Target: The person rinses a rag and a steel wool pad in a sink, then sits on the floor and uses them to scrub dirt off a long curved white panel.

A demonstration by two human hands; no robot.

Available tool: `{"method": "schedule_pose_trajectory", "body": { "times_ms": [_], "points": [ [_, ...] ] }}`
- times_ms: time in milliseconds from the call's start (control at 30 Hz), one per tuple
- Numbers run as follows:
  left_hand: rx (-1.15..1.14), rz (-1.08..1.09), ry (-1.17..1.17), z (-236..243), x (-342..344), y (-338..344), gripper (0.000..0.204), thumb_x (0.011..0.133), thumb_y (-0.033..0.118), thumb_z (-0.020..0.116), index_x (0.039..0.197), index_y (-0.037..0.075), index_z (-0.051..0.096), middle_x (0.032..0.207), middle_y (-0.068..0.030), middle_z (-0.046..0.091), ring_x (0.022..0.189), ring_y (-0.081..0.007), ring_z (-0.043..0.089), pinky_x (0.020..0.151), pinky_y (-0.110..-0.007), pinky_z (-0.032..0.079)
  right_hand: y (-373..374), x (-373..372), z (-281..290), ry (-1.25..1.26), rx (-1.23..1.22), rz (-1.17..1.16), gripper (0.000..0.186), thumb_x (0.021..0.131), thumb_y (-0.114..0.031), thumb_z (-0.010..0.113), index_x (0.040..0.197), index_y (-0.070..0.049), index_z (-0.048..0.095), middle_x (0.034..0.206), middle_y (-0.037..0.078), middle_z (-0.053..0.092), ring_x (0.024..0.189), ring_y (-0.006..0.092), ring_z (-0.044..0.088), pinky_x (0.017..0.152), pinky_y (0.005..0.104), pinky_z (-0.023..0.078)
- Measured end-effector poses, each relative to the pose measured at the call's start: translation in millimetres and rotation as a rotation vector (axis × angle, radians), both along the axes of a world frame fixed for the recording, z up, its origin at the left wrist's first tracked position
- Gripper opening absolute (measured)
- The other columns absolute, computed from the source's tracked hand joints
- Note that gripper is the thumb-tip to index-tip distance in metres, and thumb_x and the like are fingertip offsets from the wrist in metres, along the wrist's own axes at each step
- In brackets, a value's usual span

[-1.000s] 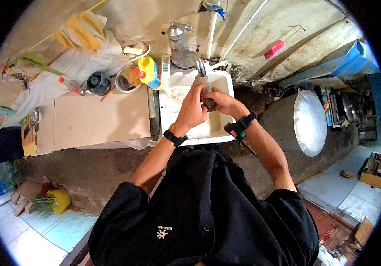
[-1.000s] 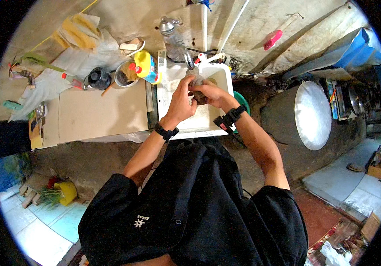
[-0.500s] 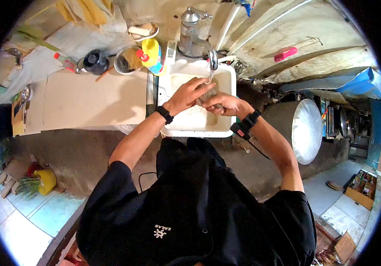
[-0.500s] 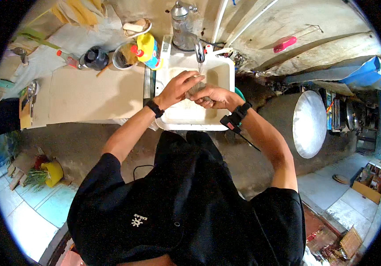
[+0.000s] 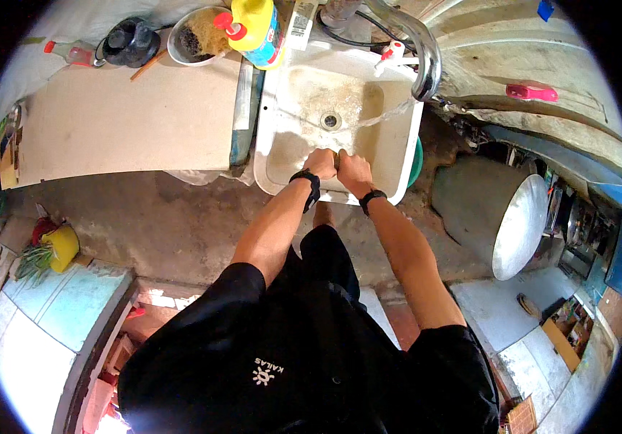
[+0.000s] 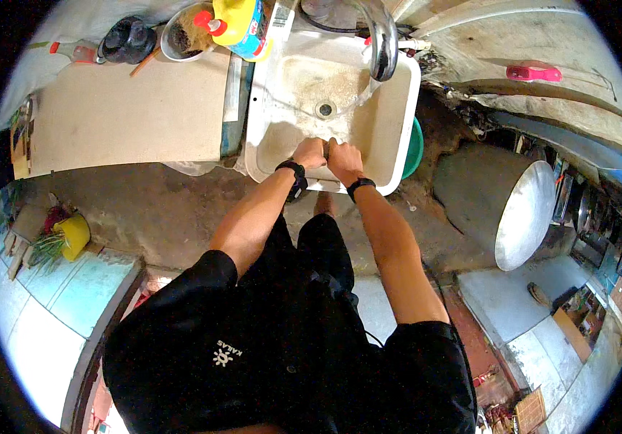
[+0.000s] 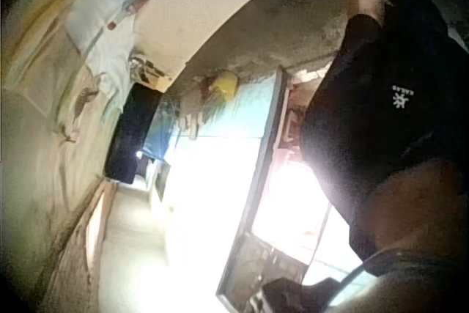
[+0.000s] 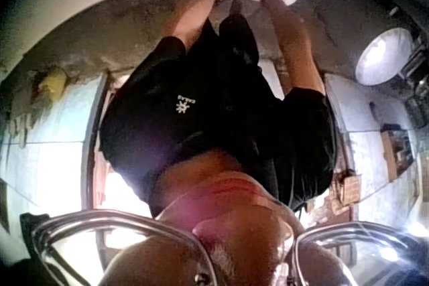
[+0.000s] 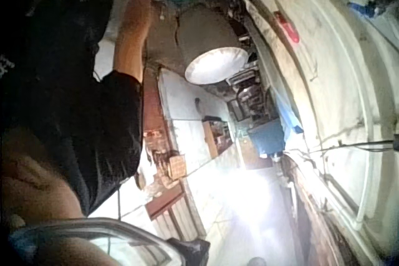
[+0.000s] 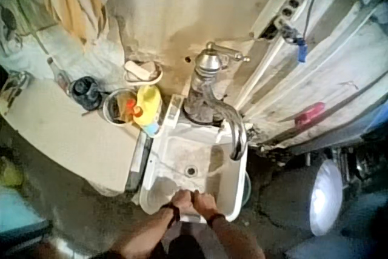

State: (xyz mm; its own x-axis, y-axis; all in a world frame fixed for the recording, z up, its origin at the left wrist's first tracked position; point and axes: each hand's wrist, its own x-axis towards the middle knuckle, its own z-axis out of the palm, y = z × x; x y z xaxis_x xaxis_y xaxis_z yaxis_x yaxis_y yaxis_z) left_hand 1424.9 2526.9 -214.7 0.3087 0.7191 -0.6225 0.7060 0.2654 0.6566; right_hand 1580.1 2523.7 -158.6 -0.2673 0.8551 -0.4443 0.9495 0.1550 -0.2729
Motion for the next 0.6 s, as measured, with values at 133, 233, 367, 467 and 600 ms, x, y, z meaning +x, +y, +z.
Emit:
{"method": "schedule_pose_trajectory", "body": {
  "times_ms": [133, 233, 367, 467, 600],
  "points": [
    [0.129, 0.073, -0.122, 4.1, 7.5, -4.7, 0.029, 0.087, 0.011, 0.080, 0.116, 0.004, 0.079, 0.114, -0.0295, 0.080, 0.113, -0.0481, 0.078, 0.097, -0.058, 0.063, 2.5, 10.1, 15.2, 0.020, 0.042, -0.039, 0.035, 0.103, -0.019, 0.071, 0.133, -0.008, 0.058, 0.103, 0.032, 0.078, 0.094, 0.0547, 0.076, 0.080, 0.0676, 0.059],
    [0.414, 0.193, -0.094, 27.1, 7.6, -23.8, 0.035, 0.088, 0.005, 0.076, 0.122, 0.000, 0.072, 0.116, -0.0314, 0.076, 0.112, -0.0505, 0.075, 0.097, -0.059, 0.062, 6.5, 25.0, 54.6, 0.081, 0.110, -0.081, 0.059, 0.099, -0.020, 0.080, 0.150, -0.005, 0.053, 0.124, 0.033, 0.074, 0.110, 0.0524, 0.074, 0.090, 0.0650, 0.059],
    [0.616, 0.299, -0.031, 49.3, -32.7, -32.1, 0.042, 0.090, -0.002, 0.072, 0.131, -0.006, 0.062, 0.118, -0.0338, 0.071, 0.111, -0.0537, 0.072, 0.096, -0.059, 0.061, 46.5, 69.4, 136.3, 0.196, 0.405, -0.083, 0.083, 0.089, -0.022, 0.093, 0.160, 0.000, 0.053, 0.143, 0.031, 0.068, 0.134, 0.0480, 0.066, 0.112, 0.0562, 0.055],
    [0.491, 0.358, -0.053, 73.8, -59.9, -49.8, 0.043, 0.089, -0.004, 0.071, 0.130, -0.006, 0.058, 0.115, -0.0335, 0.068, 0.106, -0.0557, 0.071, 0.093, -0.061, 0.061, 117.5, 70.0, 252.5, 0.378, 0.636, -0.127, 0.072, 0.096, -0.019, 0.085, 0.158, 0.002, 0.056, 0.147, 0.032, 0.066, 0.137, 0.0497, 0.064, 0.115, 0.0555, 0.053],
    [0.497, 0.359, -0.098, 94.9, -97.3, -18.0, 0.045, 0.087, -0.001, 0.075, 0.129, -0.005, 0.058, 0.112, -0.0323, 0.068, 0.105, -0.0549, 0.070, 0.093, -0.060, 0.060, 204.4, -18.8, 408.3, 0.592, 0.899, 0.041, 0.057, 0.106, -0.016, 0.075, 0.157, 0.004, 0.059, 0.153, 0.032, 0.064, 0.141, 0.0519, 0.061, 0.120, 0.0545, 0.051]
  ]
}}
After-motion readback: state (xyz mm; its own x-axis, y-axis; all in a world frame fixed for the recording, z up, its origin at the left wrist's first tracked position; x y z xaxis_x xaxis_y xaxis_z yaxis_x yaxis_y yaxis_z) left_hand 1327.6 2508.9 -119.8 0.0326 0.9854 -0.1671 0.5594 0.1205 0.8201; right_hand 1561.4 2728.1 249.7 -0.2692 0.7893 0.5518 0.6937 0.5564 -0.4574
